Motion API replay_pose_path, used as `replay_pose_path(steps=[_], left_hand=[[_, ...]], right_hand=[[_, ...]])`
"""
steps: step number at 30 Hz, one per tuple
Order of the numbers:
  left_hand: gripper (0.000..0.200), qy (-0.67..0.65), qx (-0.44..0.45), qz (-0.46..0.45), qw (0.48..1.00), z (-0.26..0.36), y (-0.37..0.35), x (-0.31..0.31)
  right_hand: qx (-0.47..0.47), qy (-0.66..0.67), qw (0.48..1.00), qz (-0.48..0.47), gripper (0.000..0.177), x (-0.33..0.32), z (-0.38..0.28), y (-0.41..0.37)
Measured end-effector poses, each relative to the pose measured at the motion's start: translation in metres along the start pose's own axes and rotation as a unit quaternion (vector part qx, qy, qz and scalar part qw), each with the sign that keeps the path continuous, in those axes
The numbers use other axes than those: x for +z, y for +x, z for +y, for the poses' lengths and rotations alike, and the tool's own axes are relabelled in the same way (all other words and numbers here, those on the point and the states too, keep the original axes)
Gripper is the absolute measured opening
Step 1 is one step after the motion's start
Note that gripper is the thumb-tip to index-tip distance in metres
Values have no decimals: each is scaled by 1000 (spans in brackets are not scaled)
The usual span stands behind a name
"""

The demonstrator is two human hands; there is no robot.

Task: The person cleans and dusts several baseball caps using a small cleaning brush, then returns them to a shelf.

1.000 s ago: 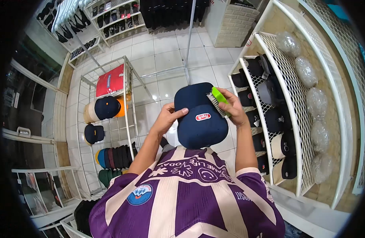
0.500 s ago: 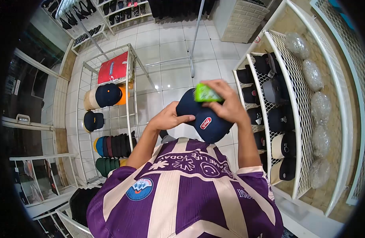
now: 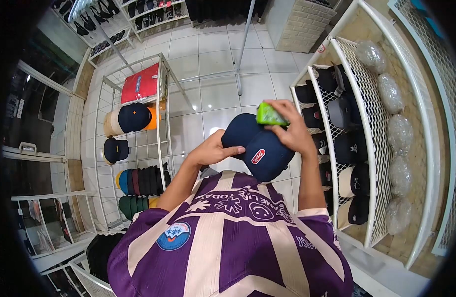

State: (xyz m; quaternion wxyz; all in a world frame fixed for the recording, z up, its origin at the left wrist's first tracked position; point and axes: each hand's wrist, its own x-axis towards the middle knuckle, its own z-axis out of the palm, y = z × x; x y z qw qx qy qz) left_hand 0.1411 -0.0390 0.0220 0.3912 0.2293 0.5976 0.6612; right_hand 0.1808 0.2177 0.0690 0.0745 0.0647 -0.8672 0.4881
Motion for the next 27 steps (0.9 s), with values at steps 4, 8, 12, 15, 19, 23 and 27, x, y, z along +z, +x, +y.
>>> replay_pose_path(steps=[4, 8, 12, 15, 19, 23, 27], left_hand=[[21, 29, 107, -6, 994, -13, 11, -1], [24, 63, 16, -30, 997, 2, 1, -7], [21, 23, 24, -12, 999, -2, 2, 7], [20, 76, 69, 2, 995, -12, 2, 1], [20, 165, 20, -39, 985, 3, -10, -7], [23, 95, 35, -46, 994, -10, -8, -2], [18, 141, 27, -11, 990, 9, -15, -1]], right_hand=[[-152, -40, 981, -115, 60, 34, -41, -11], [-69, -2, 997, -19, 62, 6, 4, -2], [-85, -63, 994, 1, 61, 21, -15, -12], [-152, -49, 986, -56, 62, 35, -33, -12], [-49, -45, 997, 26, 63, 12, 13, -4], [-80, -33, 995, 51, 66, 28, -25, -11], [-128, -12, 991, -28, 64, 36, -31, -10]])
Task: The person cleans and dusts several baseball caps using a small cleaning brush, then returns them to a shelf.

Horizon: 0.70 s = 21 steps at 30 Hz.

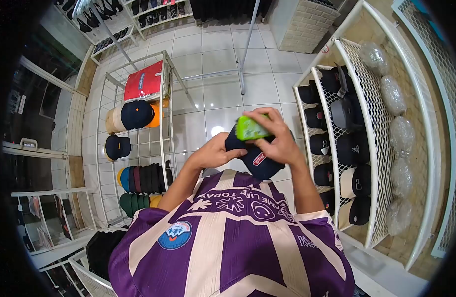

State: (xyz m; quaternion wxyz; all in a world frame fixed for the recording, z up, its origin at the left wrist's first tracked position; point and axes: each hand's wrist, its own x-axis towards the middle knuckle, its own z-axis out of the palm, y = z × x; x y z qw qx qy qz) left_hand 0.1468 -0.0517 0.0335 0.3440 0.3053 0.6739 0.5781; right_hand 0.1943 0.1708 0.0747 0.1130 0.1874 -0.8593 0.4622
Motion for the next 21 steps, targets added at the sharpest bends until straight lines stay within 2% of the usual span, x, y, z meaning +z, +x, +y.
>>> replay_pose_path(steps=[2, 5, 7, 9, 11, 12, 13, 14, 15, 17, 19, 20, 21], left_hand=[[18, -2, 5, 9, 1000, -5, -7, -4], [18, -46, 41, 44, 997, -12, -10, 4], [21, -79, -1, 15, 997, -17, -9, 5], [15, -36, 57, 59, 996, -18, -4, 10], [14, -28, 59, 49, 997, -23, -4, 2], [15, -17, 51, 44, 998, -15, -7, 0], [16, -9, 41, 40, 998, -6, -12, -1], [15, 30, -35, 19, 999, 2, -15, -7], [15, 30, -34, 20, 999, 0, -15, -3], [15, -124, -26, 47, 991, -10, -8, 6], [15, -89, 44, 54, 994, -17, 0, 7], [16, 8, 55, 33, 998, -18, -1, 0], [16, 8, 54, 30, 998, -19, -2, -3]], right_hand=[[65, 50, 996, 19, 63, -13, 28, -3], [90, -37, 994, 53, 63, -24, 37, -10], [37, -26, 998, 31, 62, -10, 9, -7], [-41, -26, 996, -71, 61, 7, -17, -3], [-37, -36, 998, -32, 62, 4, 2, -3], [29, 20, 999, -1, 63, -4, 12, -2], [52, -18, 998, 22, 62, -13, 28, -3], [73, -30, 996, 29, 62, -15, 38, -7], [91, -44, 994, 37, 62, -17, 42, -7], [42, -74, 996, 14, 63, -5, 10, -5], [-74, -52, 995, -47, 65, 14, -7, -7], [-52, -37, 998, -16, 64, 12, 3, -7], [-31, -20, 999, 11, 64, 6, 16, -5]])
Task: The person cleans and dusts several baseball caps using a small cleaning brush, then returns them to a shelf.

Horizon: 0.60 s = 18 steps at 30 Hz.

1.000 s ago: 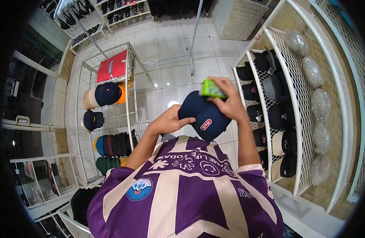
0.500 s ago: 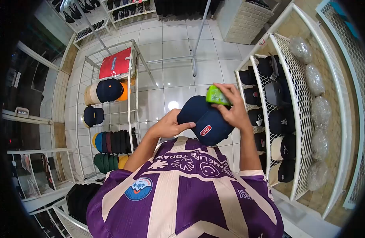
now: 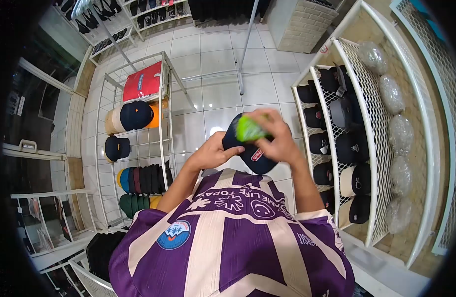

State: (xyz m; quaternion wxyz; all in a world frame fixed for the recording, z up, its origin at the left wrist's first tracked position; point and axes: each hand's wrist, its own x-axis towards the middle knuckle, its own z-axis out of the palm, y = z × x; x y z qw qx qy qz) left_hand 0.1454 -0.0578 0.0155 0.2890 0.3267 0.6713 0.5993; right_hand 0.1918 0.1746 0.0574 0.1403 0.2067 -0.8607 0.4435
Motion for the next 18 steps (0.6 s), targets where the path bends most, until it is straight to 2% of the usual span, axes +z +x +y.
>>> replay_pose_path(steps=[2, 4, 6, 7, 8, 10, 12, 14, 15, 16, 18], left_hand=[[14, 15, -70, -10, 997, -1, -3, -1], [13, -5, -82, -4, 997, 9, 1, 6], [13, -107, -50, 34, 992, 16, 4, 17], [11, -38, -12, 39, 998, 8, 7, 16], [11, -38, -14, 37, 998, 3, 5, 14], [10, 43, -102, 2, 994, 19, 4, 9], [10, 76, -112, -8, 991, 14, 1, 11], [13, -62, -87, 4, 994, 3, 4, 17], [15, -92, -82, 6, 992, 5, 7, 20], [15, -94, -84, 8, 992, 4, 9, 24], [19, -87, 1, 77, 993, 0, 13, 28]], right_hand=[[115, -18, 991, 62, 61, -17, 18, 2], [96, -47, 993, 53, 62, -17, 15, 0], [30, -30, 999, 1, 61, 0, -9, -2], [-26, -19, 999, -38, 60, 6, -19, -3], [-38, -20, 997, -67, 61, 4, -28, -1], [37, 6, 999, 20, 61, -1, 3, -6], [129, -40, 988, 73, 61, -16, 29, -5], [120, -58, 989, 65, 63, -18, 34, -12], [93, -24, 994, 57, 63, -13, 25, -9], [72, 12, 996, 48, 63, -3, 9, -8], [0, 3, 999, -41, 63, 4, -17, -3]])
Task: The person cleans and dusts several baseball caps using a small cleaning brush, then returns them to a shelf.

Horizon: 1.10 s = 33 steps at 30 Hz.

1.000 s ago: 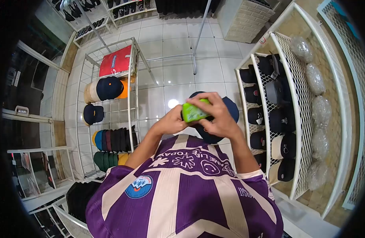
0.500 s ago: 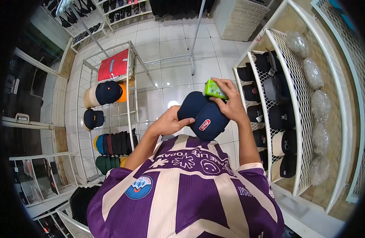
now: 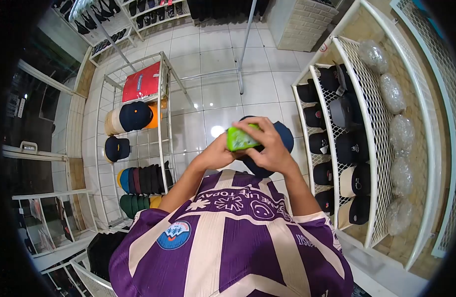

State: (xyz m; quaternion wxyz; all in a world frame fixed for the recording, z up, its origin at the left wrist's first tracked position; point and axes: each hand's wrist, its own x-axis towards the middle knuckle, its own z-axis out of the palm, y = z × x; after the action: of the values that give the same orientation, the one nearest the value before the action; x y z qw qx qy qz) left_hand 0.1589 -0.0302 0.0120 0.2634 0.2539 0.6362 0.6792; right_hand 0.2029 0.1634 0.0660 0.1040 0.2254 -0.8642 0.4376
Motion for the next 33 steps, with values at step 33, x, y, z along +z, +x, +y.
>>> replay_pose_path(steps=[33], left_hand=[[20, 93, -24, 67, 993, 5, 2, -21]], right_hand=[[124, 393, 885, 215, 70, -53, 94, -48]])
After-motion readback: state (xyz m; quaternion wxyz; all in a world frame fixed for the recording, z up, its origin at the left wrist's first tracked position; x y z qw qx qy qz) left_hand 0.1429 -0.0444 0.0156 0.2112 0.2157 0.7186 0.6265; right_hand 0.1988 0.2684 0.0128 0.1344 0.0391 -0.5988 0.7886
